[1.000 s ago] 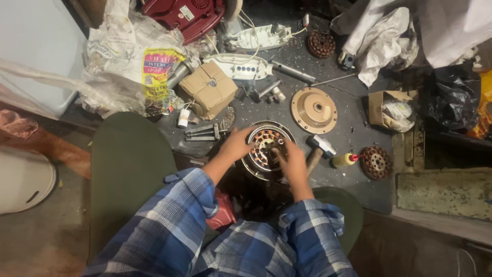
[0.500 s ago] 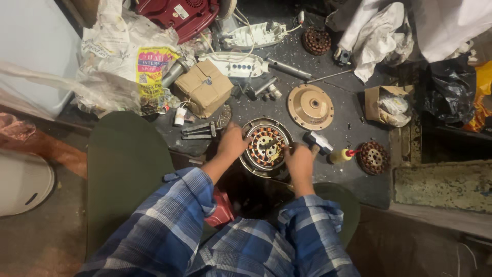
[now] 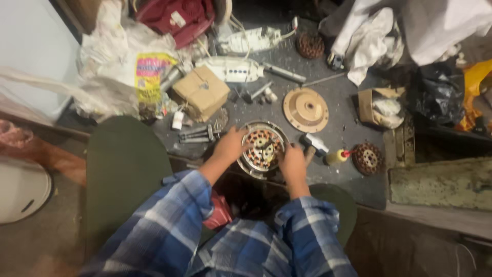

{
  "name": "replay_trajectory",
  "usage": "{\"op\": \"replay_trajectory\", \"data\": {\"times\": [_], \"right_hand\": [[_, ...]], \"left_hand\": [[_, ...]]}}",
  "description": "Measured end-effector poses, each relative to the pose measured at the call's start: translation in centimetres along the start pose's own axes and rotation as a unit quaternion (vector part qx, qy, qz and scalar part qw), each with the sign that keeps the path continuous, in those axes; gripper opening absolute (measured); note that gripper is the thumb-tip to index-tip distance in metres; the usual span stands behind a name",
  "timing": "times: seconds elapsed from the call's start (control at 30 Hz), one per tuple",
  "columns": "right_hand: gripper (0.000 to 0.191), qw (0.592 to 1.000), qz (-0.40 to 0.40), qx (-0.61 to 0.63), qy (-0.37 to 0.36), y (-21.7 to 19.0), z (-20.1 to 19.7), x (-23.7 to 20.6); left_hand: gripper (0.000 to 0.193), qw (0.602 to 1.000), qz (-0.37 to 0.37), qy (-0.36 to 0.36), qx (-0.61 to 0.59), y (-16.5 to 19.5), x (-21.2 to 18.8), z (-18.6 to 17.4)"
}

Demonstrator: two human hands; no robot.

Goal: The person assembles a circular mechanical component by inserting a rotor into a housing, tapping it with a hammer, and repeatedly fitting a cover plate. The person uses a hammer to seat the rotor and repeatedly removes and replaces the cover to check alignment.

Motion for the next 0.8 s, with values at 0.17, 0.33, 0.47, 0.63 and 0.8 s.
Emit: {"op": "replay_trajectory", "data": {"times": [0.17,0.33,0.47,0.63,0.8], "right_hand": [[0.045,0.926,-0.185,0.311,0.108,-5.7,-4.3,0.2],[0.024,0.937,-0.080,0.328,0.090,-5.6,-3.6,0.4],[0.025,0.945,-0.064,0.296,0.122,-5.5,-3.8,-0.1],[0.043,0.951,-0.023,0.269,0.153,-5.4,-4.2,0.3],[0.039,0.894,-0.197,0.389,0.105,-7.3,-5.9,0.2]], "left_hand": [[0.105,0.995,-0.045,-0.088,-0.022,-0.4,-0.5,1.6],[0.118,0.994,-0.049,-0.100,-0.012,-0.6,-0.9,2.2],[0.133,0.990,-0.057,-0.126,-0.013,-1.0,-0.8,2.6],[0.140,0.985,-0.068,-0.156,0.025,-1.3,-1.1,3.6],[0.138,0.984,-0.081,-0.153,0.045,-1.5,-1.4,4.0]]}}
Point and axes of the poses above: each hand's wrist, its own x-axis towards the middle knuckle, its own z-axis out of the palm, y = z × x, the point moved 9 cm from there along x, towards the middle knuckle, and after that the axes turned 10 degrees about -z, right-handed, at the moved point
